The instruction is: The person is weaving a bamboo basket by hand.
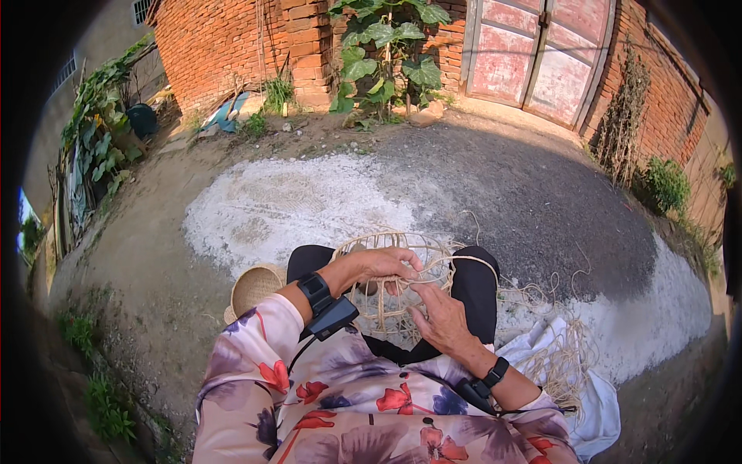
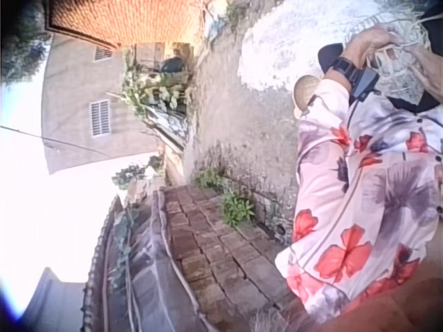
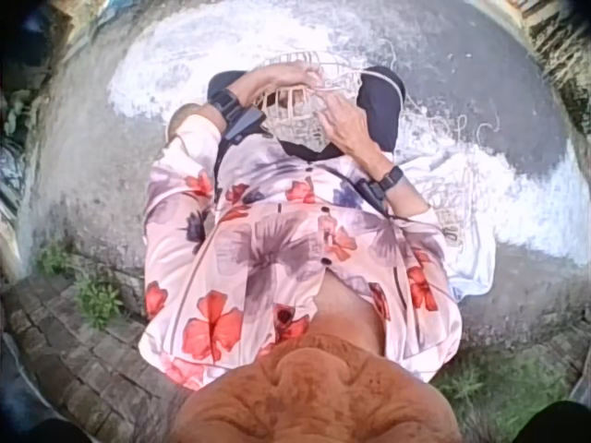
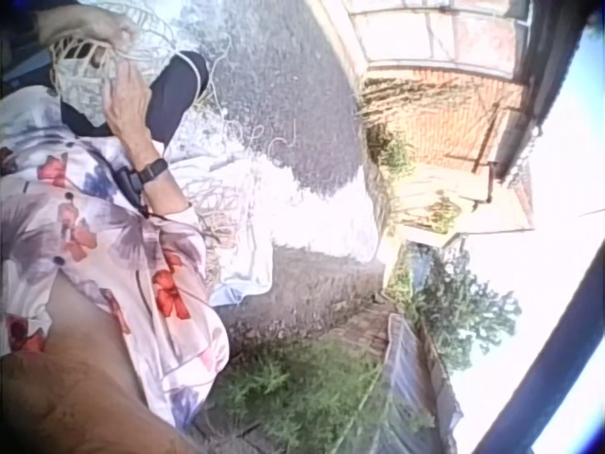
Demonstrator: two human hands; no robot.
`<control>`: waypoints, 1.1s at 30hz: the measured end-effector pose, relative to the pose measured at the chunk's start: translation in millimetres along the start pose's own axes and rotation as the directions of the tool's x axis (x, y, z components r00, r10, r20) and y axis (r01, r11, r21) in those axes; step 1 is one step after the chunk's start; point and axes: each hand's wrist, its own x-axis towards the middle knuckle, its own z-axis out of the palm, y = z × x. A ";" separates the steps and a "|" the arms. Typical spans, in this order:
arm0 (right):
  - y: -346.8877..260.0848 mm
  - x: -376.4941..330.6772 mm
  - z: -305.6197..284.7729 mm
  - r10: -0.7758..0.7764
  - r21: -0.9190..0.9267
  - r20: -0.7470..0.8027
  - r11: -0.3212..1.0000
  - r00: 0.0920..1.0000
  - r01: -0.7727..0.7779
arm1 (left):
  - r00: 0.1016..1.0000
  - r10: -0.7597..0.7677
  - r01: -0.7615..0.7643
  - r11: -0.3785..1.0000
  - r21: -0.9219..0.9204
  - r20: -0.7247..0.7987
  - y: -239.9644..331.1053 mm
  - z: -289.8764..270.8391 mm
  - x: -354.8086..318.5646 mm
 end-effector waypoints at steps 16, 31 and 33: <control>-17.0 6.4 10.5 0.359 0.357 0.010 0.871 0.933 -0.339 | 0.995 0.081 -0.080 0.997 0.004 -0.053 1.6 6.6 -2.4; -19.7 29.5 -53.8 0.047 -0.218 0.135 0.976 0.990 -0.017 | 0.783 0.457 -0.167 0.808 0.565 -0.422 -18.7 36.1 -52.2; -0.9 56.9 -56.5 0.039 -0.222 0.073 0.975 0.997 -0.022 | 0.748 0.523 -0.247 0.791 0.560 -0.409 -20.1 37.5 -51.7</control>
